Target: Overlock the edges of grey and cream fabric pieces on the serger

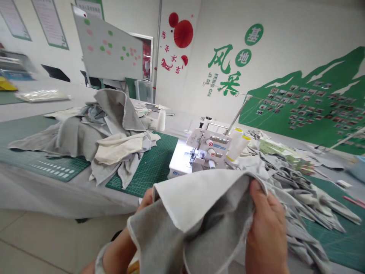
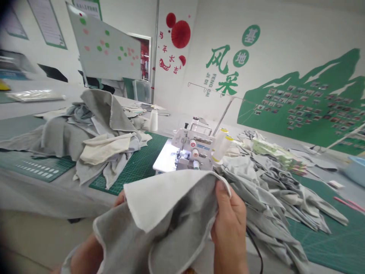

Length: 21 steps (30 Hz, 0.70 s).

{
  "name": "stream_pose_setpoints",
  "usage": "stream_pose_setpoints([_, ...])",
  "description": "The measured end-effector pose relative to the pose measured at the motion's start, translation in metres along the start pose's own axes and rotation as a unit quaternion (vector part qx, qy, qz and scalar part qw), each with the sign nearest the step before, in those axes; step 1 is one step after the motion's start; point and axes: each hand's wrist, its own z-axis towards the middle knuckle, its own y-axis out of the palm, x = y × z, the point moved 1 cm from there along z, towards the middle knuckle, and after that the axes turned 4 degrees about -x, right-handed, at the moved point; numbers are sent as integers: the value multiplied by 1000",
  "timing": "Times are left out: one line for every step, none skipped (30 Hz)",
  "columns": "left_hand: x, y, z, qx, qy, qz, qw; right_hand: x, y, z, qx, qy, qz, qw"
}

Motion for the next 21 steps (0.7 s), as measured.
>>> stream_pose_setpoints([6,-11,3,22,-27,-21,999,2,2,4,-6,28,-6,1000])
stream_pose_setpoints([13,-20,7,32,-43,-33,998,7,1,10,-25,45,-19,999])
stream_pose_setpoints([21,-28,10,49,-46,-40,997,15,0,17,-59,53,-42,996])
stream_pose_setpoints([29,-33,14,67,-46,-43,996,25,-2,23,-109,57,-69,990])
stream_pose_setpoints([37,-37,17,86,-41,-43,994,35,-3,28,-170,58,-99,979])
stream_pose_setpoints([44,-37,20,105,-32,-40,993,45,-2,30,-228,53,-125,964])
stream_pose_setpoints([50,-36,24,114,-22,-28,993,54,1,29,-273,44,-139,951])
stream_pose_setpoints([56,-31,28,114,-9,-7,993,60,7,26,-297,30,-139,944])
stream_pose_setpoints([62,-24,32,99,5,22,995,64,16,22,-291,13,-129,948])
stream_pose_setpoints([67,-16,35,75,19,59,995,65,27,15,-286,-9,-121,951])
stream_pose_setpoints([72,-7,39,47,33,103,993,65,40,7,-288,-33,-114,950])
stream_pose_setpoints([76,3,41,20,47,154,987,63,54,-1,-293,-55,-96,950])
stream_pose_setpoints([80,11,44,1,62,206,977,60,68,-8,-292,-75,-75,951])
stream_pose_setpoints([83,18,46,-13,75,252,965,57,81,-13,-280,-92,-62,954])
stream_pose_setpoints([84,22,48,-23,87,288,954,54,91,-16,-249,-104,-53,961])
stream_pose_setpoints([85,23,50,-32,94,308,946,51,98,-17,-215,-107,-57,969])
stream_pose_setpoints([85,22,52,-43,93,313,944,49,102,-15,-185,-110,-60,975])
stream_pose_setpoints([84,18,54,-59,80,308,946,48,103,-11,-174,-104,-63,977])
stream_pose_setpoints([83,13,56,-76,59,298,950,48,102,-6,-177,-93,-63,978])
stream_pose_setpoints([81,6,57,-92,33,288,953,48,100,1,-191,-78,-57,977])
stream_pose_setpoints([79,0,58,-104,9,282,954,48,97,7,-211,-58,-43,975])
